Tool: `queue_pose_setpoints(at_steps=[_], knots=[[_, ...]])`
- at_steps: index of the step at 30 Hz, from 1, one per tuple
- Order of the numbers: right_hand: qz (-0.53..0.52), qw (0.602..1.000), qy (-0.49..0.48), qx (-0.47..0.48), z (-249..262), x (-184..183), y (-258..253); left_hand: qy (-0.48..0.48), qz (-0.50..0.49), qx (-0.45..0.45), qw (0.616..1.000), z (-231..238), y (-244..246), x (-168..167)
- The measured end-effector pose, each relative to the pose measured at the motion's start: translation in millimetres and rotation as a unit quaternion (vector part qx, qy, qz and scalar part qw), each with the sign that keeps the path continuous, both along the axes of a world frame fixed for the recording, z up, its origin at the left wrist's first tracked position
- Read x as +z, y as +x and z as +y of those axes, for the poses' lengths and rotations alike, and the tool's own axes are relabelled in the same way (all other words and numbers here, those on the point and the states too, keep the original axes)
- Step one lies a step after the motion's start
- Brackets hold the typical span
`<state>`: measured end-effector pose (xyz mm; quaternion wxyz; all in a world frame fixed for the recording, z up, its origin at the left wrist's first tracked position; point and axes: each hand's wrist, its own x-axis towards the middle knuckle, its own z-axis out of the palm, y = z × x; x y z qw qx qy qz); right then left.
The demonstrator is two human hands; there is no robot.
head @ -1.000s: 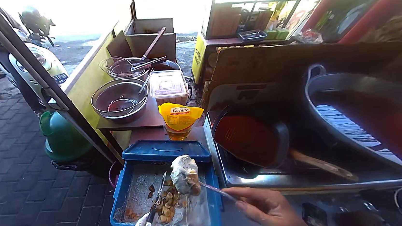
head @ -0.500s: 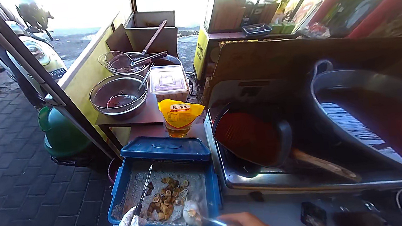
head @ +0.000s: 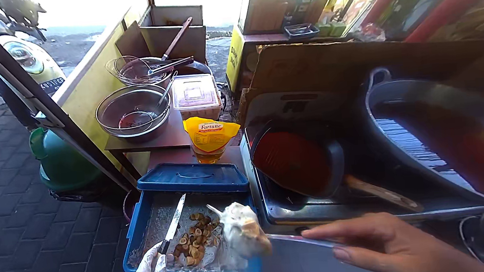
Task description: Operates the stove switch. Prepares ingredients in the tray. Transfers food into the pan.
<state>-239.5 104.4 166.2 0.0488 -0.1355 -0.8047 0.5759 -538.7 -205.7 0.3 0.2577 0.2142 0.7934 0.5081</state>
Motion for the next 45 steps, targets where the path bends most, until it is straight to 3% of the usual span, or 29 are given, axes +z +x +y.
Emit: queue_pose_setpoints(at_steps=[4, 9, 12, 21, 27, 35, 41, 45], knots=[[-0.009, 1.000, 0.002, -0.023, -20.6, -43.5, -41.9, 0.026, 0.022, 0.032, 0.999, 3.2, -7.6, -5.0], [-0.178, 0.975, 0.133, 0.001, -52.5, -151.3, -96.0, 0.002, 0.019, 0.088, 0.996, -1.3, -13.3, -6.5], [-0.221, 0.960, 0.170, 0.014, -63.6, -179.9, -108.0, 0.010, 0.002, 0.103, 0.995, -5.3, -12.0, -5.7], [-0.107, 0.975, 0.194, 0.024, -62.3, -173.2, -148.4, 0.038, 0.001, 0.148, 0.988, -7.7, -10.3, -10.9], [-0.234, 0.941, 0.235, 0.073, -56.9, -183.4, -111.2, 0.044, -0.002, 0.139, 0.989, -10.0, -13.2, -10.7], [-0.396, 0.883, 0.234, 0.092, -36.4, -129.7, -66.6, 0.058, -0.034, 0.113, 0.991, -13.1, -12.0, -24.0], [-0.415, 0.878, 0.223, 0.086, -13.7, -73.8, -63.7, 0.030, -0.021, 0.088, 0.995, -8.5, -17.2, -21.3], [-0.389, 0.889, 0.219, 0.107, -10.3, -90.5, -90.8, 0.030, -0.009, 0.074, 0.997, -3.1, -17.6, -19.1]])
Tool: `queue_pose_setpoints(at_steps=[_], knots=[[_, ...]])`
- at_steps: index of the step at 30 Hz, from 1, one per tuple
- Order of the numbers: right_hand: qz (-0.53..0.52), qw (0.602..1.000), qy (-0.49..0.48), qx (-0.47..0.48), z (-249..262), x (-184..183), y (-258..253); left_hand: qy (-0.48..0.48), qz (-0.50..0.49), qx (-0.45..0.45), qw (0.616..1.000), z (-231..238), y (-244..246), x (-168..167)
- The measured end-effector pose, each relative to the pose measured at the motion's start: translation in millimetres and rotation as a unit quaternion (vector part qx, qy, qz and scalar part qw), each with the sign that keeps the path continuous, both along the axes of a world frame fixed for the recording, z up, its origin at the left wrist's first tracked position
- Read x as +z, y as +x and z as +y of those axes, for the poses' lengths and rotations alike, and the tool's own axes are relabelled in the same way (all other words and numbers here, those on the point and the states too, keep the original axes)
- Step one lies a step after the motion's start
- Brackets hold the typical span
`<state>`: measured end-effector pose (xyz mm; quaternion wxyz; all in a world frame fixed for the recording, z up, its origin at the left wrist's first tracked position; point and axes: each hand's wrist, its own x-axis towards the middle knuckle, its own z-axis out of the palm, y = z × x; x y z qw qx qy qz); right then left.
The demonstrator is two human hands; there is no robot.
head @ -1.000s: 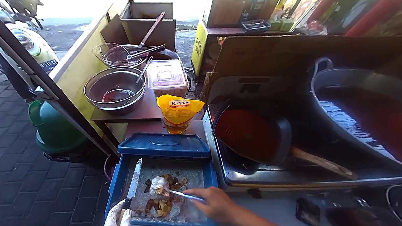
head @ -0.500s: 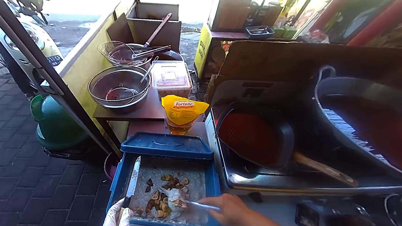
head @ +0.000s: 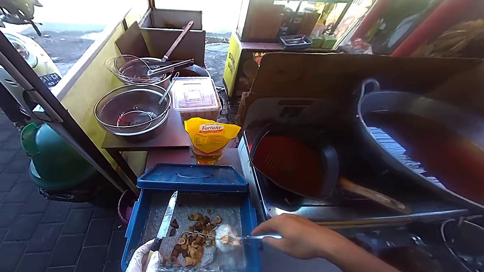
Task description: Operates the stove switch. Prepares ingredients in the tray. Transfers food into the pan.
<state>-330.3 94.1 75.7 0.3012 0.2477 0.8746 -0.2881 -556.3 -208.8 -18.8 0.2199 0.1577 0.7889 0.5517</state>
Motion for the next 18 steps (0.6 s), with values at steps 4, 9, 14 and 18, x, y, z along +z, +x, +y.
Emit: queue_pose_setpoints(at_steps=[4, 9, 14, 18], knots=[[-0.001, 0.999, -0.005, 0.034, -17.2, -35.6, -51.3, -0.013, 0.008, 0.003, 1.000, -1.5, 2.3, 5.2], [0.070, 0.997, -0.013, 0.008, -36.2, -64.1, -92.7, -0.008, 0.004, 0.028, 1.000, -18.4, 0.9, -1.4], [0.097, 0.995, -0.003, -0.026, -39.9, -66.6, -109.5, 0.013, -0.002, 0.046, 0.999, -31.9, 0.7, -2.0], [0.210, 0.976, -0.031, -0.054, -34.5, -73.8, -85.0, -0.008, -0.014, 0.055, 0.998, -38.6, 0.4, 4.3]])
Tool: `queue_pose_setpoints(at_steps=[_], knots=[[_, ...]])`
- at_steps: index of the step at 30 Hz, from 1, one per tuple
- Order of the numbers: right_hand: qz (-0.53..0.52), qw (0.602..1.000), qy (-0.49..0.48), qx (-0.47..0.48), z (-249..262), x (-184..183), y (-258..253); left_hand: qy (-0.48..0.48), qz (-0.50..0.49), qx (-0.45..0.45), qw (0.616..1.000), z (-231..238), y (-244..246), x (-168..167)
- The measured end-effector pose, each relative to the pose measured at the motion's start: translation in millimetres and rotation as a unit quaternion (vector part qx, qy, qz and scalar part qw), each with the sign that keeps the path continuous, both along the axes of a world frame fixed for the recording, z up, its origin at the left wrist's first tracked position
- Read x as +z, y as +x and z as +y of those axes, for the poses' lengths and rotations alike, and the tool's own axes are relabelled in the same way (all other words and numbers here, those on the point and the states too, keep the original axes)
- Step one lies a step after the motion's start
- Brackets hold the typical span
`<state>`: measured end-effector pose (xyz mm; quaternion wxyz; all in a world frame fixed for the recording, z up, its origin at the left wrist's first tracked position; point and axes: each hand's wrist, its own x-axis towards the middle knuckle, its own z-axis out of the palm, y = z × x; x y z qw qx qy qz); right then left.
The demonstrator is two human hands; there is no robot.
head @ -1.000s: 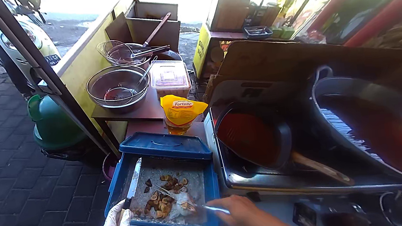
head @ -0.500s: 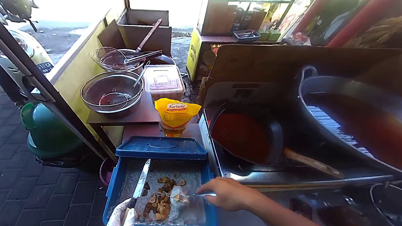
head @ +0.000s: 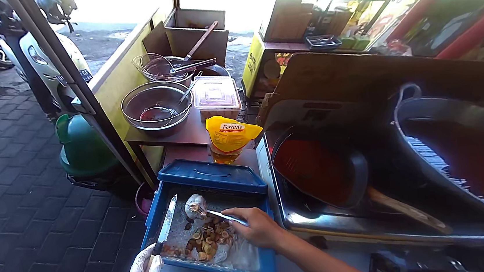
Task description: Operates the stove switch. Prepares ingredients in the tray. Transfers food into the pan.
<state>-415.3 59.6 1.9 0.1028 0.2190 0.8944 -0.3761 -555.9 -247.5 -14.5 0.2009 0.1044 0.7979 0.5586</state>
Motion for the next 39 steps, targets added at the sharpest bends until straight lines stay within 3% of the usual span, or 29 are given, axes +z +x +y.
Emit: queue_pose_setpoints(at_steps=[4, 9, 16, 24, 29, 33, 39], knots=[[0.109, 0.989, -0.098, -0.031, 4.0, 18.8, 37.9, 0.019, 0.009, 0.022, 1.000, 0.2, -2.4, -7.6], [0.209, 0.960, -0.184, -0.005, 23.5, 79.1, 73.3, 0.002, 0.038, 0.014, 0.999, 12.4, -7.2, -8.9], [0.221, 0.958, -0.184, -0.001, 64.3, 145.1, 114.3, 0.002, 0.026, -0.027, 0.999, 44.3, -4.6, 5.5], [0.197, 0.975, 0.028, -0.101, 104.6, 196.5, 157.6, 0.056, -0.014, -0.113, 0.992, 83.9, 10.6, 23.9], [0.142, 0.958, 0.203, -0.147, 132.8, 211.5, 162.4, 0.037, 0.059, -0.191, 0.979, 132.2, 7.1, 47.2], [0.087, 0.928, 0.330, -0.150, 178.6, 185.1, 155.6, -0.021, 0.118, -0.276, 0.954, 189.7, -2.3, 69.0], [0.013, 0.912, 0.372, -0.174, 222.6, 132.3, 147.9, -0.145, 0.186, -0.358, 0.904, 290.4, 2.7, 94.0]])
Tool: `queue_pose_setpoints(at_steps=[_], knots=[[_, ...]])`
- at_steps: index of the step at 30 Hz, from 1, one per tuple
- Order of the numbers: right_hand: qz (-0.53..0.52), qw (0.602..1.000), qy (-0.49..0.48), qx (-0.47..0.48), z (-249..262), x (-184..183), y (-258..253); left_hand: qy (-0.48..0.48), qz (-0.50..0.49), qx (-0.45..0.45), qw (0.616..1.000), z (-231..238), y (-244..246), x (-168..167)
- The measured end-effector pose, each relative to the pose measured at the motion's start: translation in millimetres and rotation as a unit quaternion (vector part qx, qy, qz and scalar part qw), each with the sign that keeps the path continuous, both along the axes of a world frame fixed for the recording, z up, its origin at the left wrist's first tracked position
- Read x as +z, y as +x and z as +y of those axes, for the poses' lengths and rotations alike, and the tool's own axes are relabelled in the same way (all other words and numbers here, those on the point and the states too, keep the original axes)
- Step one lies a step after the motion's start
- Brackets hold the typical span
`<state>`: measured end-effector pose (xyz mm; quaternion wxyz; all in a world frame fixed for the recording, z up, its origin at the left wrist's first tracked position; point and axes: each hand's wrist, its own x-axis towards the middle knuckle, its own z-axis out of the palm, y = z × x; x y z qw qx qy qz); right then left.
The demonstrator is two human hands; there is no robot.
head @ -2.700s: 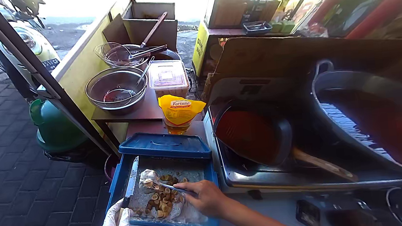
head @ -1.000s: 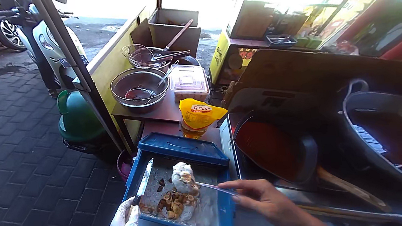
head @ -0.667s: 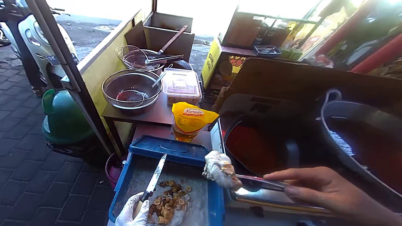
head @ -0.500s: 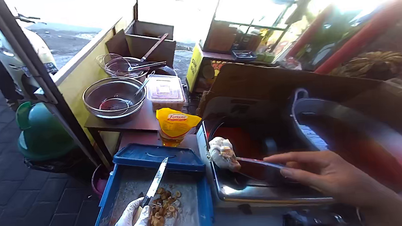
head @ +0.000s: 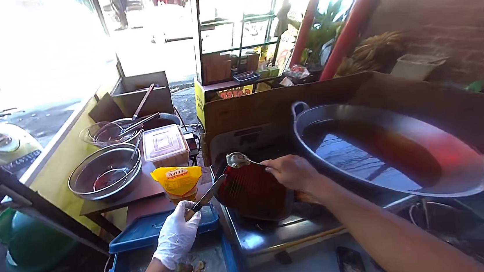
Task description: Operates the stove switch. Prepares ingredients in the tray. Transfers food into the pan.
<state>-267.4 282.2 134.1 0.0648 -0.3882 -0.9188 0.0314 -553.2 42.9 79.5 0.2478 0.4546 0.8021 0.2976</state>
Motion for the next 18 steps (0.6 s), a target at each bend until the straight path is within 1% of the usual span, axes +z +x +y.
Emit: queue_pose_setpoints(at_steps=[2, 7, 11, 18], knots=[[0.008, 1.000, -0.015, -0.008, 7.3, -9.8, 1.4, -0.016, 0.032, -0.010, 0.999, 28.5, 5.7, 3.8], [0.032, 0.998, -0.044, 0.001, 22.3, -25.7, 10.9, -0.006, 0.052, -0.018, 0.998, 81.0, 21.6, 4.9], [0.050, 0.997, -0.065, 0.006, 34.7, -36.3, 15.6, -0.004, 0.087, -0.019, 0.996, 107.4, 32.8, 8.0], [0.067, 0.994, -0.087, 0.012, 52.6, -46.8, 15.3, -0.011, 0.140, -0.007, 0.990, 137.0, 45.2, 11.6]])
